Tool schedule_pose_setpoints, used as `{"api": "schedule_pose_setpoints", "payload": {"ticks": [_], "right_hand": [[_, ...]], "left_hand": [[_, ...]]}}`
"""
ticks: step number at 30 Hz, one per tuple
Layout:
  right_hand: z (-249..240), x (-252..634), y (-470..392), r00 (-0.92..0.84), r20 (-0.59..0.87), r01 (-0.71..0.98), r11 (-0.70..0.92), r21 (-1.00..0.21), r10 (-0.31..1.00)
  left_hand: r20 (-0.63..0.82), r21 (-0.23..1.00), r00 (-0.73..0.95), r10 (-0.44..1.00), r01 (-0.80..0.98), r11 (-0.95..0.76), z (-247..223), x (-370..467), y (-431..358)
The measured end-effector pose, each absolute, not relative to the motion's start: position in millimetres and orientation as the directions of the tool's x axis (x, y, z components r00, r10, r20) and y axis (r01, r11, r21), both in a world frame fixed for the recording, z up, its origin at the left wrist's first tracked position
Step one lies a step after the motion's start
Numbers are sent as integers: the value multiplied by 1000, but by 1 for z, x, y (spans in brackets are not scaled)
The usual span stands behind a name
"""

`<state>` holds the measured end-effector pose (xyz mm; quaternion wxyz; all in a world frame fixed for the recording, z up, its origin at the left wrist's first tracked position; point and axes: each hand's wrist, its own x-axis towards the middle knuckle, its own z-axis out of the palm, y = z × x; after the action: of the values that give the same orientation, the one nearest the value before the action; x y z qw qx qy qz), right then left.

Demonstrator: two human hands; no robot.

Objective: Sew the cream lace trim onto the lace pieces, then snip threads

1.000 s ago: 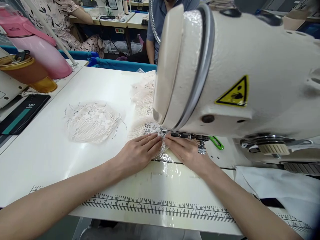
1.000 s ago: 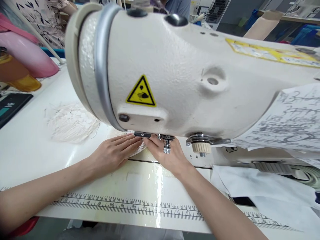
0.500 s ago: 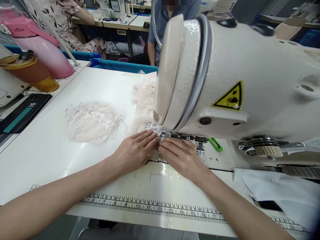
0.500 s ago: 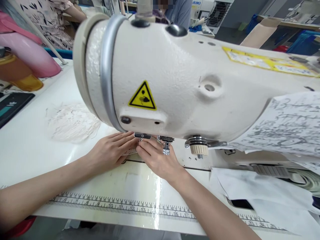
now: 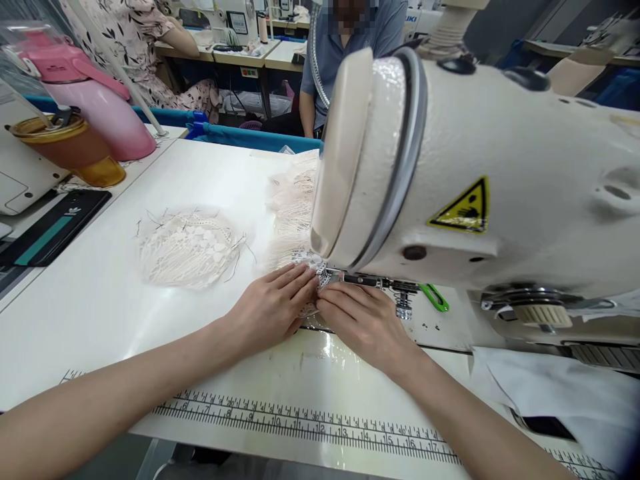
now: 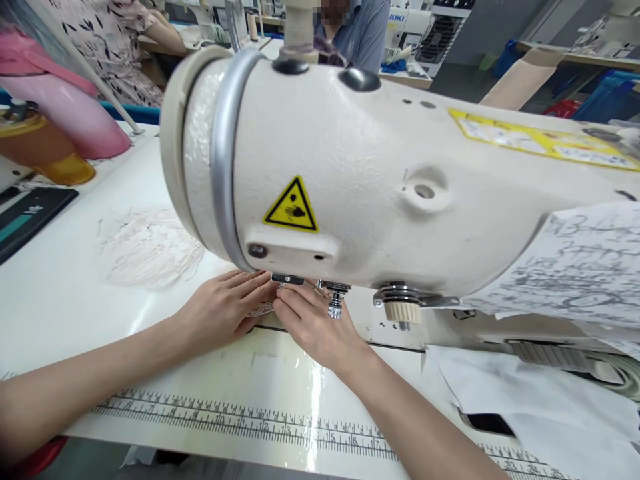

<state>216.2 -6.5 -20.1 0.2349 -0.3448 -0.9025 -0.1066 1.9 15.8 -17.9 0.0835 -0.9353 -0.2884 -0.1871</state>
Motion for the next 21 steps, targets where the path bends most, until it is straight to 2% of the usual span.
{"api": "schedule_pose_setpoints", "payload": {"ticks": [7,21], "right_hand": [[-22,220,-5,-647,504,695,715,81,572],[-24,231,-3,-657,442,683,731,5,611]], "left_hand": [[406,-55,754,516,584,-810,-17,6,12],[416,-78,743,525,604,-793,-15,11,11]]}}
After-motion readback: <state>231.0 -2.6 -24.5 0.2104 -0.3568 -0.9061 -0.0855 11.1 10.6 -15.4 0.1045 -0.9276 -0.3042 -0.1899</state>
